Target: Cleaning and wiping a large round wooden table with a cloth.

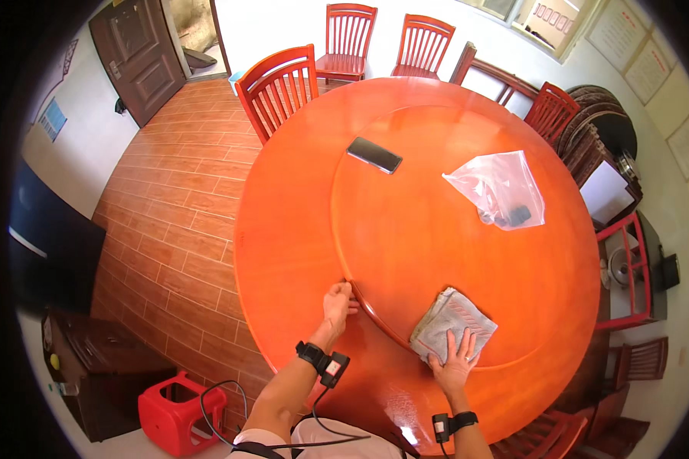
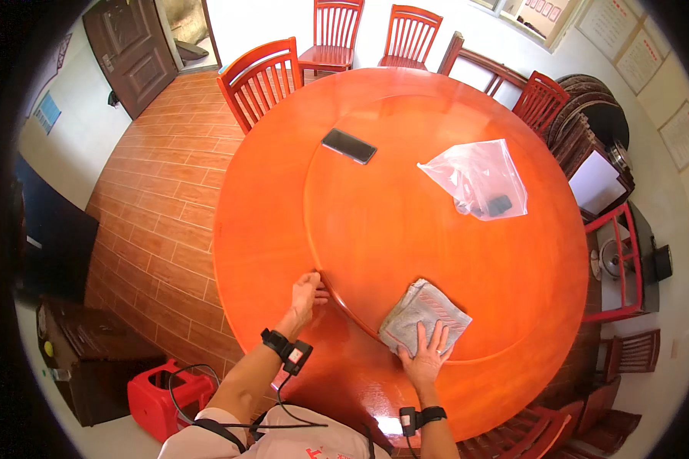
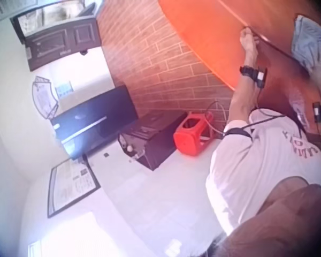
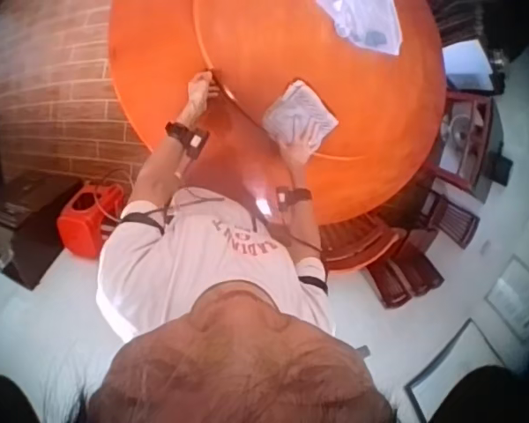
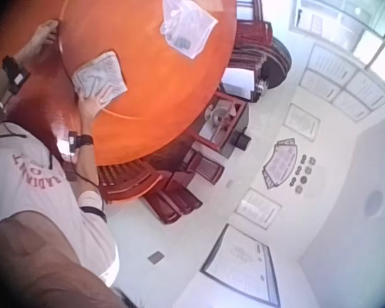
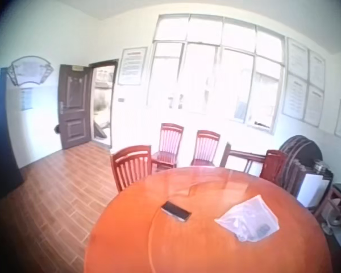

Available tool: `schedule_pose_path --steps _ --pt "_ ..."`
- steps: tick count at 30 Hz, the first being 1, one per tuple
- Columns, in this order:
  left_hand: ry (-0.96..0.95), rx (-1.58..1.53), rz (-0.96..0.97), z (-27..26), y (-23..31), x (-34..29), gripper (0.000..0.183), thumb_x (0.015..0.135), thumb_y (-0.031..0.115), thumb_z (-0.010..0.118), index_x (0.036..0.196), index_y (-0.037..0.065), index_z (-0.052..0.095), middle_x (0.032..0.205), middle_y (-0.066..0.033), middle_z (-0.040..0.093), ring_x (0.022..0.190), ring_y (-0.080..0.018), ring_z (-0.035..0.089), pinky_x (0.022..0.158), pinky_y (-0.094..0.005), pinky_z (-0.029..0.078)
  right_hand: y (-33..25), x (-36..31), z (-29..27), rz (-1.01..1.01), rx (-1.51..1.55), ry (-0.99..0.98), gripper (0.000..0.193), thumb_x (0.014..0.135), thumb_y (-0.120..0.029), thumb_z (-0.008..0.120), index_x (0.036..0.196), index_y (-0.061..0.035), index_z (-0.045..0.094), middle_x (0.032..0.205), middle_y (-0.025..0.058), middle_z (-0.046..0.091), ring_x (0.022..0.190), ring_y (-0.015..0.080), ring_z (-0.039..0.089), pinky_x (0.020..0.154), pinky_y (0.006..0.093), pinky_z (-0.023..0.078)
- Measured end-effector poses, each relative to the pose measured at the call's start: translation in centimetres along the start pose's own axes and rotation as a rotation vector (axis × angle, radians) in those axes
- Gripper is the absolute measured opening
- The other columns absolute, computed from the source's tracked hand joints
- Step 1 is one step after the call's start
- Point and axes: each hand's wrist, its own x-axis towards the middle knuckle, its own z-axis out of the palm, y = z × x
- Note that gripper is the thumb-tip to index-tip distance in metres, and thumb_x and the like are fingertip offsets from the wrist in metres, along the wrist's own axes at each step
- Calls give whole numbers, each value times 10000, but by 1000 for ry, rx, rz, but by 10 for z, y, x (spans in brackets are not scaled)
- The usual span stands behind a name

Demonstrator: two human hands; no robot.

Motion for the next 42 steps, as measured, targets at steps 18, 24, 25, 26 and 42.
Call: schedule_pose_path --steps 18,24,25,26,42 --pt "-55 -108 -22 -11 -43 -8 211 957 246 549 956 38 587 868 -46 633 690 -162 610 602 -315 546 30 -3 11 203 -40 -73 955 737 -517 683 1503 -171 229 1562 228 9 1441 416 -24 1042 719 64" --pt "-98 -143 -92 4 -54 -33 198 964 251 537 985 54 551 896 -68 644 707 -187 647 586 -308 560 -31 14 27 220 -55 28 921 752 -565 637 1495 -176 258 1545 258 73 1430 445 23 1017 743 84" --pt "-125 -170 -108 4 -56 -35 195 960 270 547 961 75 538 905 -63 622 732 -196 641 600 -319 565 -40 18 29 220 -51 28 921 752 -565 637 1495 -176 258 1545 258 73 1430 445 23 1017 743 84" --pt "-155 -195 -125 5 -59 -38 196 957 289 557 937 96 525 914 -58 600 756 -204 634 615 -331 570 -48 22 31 212 -54 28 917 752 -568 636 1494 -179 262 1545 258 71 1430 445 22 1017 742 86" --pt "-339 -438 -105 47 -110 -40 180 940 211 554 1079 97 556 967 -47 624 873 -192 629 691 -387 564 -165 114 -8 -58 104 -151 769 826 -533 600 1481 -273 290 1560 240 26 1441 425 -35 1001 766 26"
